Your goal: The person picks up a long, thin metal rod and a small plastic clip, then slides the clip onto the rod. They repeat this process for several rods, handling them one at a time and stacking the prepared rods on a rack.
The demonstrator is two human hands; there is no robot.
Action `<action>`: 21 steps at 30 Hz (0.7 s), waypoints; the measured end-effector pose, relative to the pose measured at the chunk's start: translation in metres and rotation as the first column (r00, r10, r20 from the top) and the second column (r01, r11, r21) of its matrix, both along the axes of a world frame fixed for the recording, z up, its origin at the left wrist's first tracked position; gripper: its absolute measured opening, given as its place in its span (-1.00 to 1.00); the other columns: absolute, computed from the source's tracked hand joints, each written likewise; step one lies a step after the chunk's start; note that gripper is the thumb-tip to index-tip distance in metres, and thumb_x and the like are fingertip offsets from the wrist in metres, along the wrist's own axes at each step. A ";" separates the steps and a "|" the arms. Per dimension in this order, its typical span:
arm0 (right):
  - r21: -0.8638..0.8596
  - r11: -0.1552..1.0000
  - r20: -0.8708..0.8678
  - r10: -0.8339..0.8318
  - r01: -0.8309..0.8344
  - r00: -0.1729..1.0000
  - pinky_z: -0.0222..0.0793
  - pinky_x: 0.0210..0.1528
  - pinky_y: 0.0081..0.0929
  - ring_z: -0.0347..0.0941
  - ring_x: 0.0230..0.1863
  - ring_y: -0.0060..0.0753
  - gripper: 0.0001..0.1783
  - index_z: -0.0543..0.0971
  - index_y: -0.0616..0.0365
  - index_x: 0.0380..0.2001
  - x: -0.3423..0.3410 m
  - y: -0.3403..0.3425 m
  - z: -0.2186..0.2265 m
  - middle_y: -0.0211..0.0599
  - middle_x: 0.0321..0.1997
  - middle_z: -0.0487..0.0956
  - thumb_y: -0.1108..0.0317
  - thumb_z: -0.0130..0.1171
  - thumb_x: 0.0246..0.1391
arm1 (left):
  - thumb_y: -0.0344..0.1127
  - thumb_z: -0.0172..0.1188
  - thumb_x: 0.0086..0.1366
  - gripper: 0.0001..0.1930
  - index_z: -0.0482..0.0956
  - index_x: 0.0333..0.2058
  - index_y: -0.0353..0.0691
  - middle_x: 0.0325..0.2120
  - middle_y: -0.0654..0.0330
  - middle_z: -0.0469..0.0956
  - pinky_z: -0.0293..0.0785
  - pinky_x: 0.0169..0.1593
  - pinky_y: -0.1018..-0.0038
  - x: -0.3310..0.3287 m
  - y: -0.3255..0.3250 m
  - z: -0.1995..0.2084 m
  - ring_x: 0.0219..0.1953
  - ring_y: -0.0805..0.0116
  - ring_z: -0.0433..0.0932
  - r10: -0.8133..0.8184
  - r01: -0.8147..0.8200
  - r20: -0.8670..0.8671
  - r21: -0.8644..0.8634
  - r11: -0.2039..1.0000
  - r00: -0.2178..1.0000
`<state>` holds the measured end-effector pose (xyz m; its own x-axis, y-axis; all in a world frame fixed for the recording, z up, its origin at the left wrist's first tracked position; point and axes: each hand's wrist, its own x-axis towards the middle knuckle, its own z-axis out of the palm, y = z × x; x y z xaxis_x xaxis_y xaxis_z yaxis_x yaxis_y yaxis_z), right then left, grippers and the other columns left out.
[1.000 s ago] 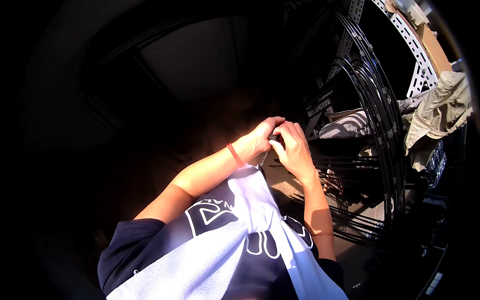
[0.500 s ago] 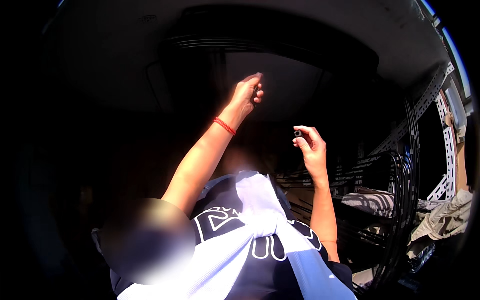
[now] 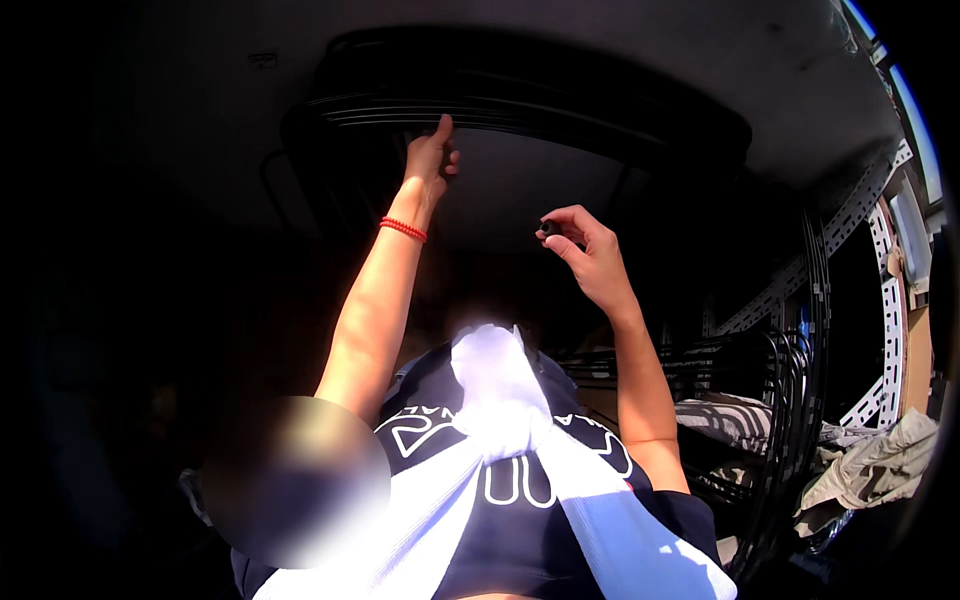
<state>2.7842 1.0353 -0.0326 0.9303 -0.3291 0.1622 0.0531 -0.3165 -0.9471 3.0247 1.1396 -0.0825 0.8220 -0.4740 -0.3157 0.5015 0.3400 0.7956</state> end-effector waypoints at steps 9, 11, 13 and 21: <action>-0.088 0.996 0.024 0.010 -0.008 1.000 0.32 -0.23 -0.60 0.41 -0.36 -0.54 -0.79 0.47 0.27 -0.30 0.032 -0.019 0.002 -0.30 -0.39 0.52 0.51 0.09 -0.10 | -0.07 0.24 0.07 -0.64 0.30 -0.52 -0.20 -0.61 0.30 0.28 0.07 -0.67 0.66 -0.020 -0.004 0.016 -0.68 0.54 0.28 0.096 -0.100 0.069 0.068 0.993 0.993; -0.143 0.990 0.070 0.005 0.006 0.998 0.32 -0.18 -0.57 0.42 -0.31 -0.46 -0.78 0.47 0.28 -0.31 0.041 -0.025 0.001 -0.28 -0.36 0.52 0.53 0.09 -0.13 | -0.12 0.24 0.07 -0.67 0.29 -0.53 -0.18 -0.62 0.30 0.28 0.07 -0.67 0.65 -0.022 -0.009 0.019 -0.69 0.53 0.27 0.102 -0.110 0.106 0.073 0.991 0.989; -0.192 0.980 0.140 -0.023 0.050 0.990 0.31 -0.16 -0.55 0.43 -0.29 -0.41 -0.77 0.48 0.28 -0.31 0.047 -0.032 -0.002 -0.26 -0.34 0.52 0.54 0.09 -0.15 | -0.17 0.23 0.07 -0.69 0.28 -0.55 -0.16 -0.62 0.31 0.28 0.06 -0.68 0.66 -0.021 -0.012 0.020 -0.70 0.54 0.27 0.131 -0.141 0.116 0.080 0.987 0.985; -0.308 0.943 0.259 -0.045 0.127 0.965 0.35 -0.29 -0.47 0.44 -0.33 -0.24 -0.76 0.47 0.25 -0.36 0.066 -0.035 0.011 -0.20 -0.37 0.51 0.54 0.18 -0.22 | -0.17 0.12 0.15 -0.72 0.28 -0.63 -0.06 -0.71 0.42 0.23 0.00 -0.73 0.73 -0.052 0.011 0.017 -0.76 0.64 0.22 0.088 -0.101 0.165 0.068 0.993 0.982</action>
<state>2.8497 1.0001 -0.0219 0.8183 -0.2986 0.4911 0.2294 -0.6138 -0.7554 2.9730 1.1501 -0.0655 0.9049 -0.3716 -0.2075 0.3334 0.3156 0.8884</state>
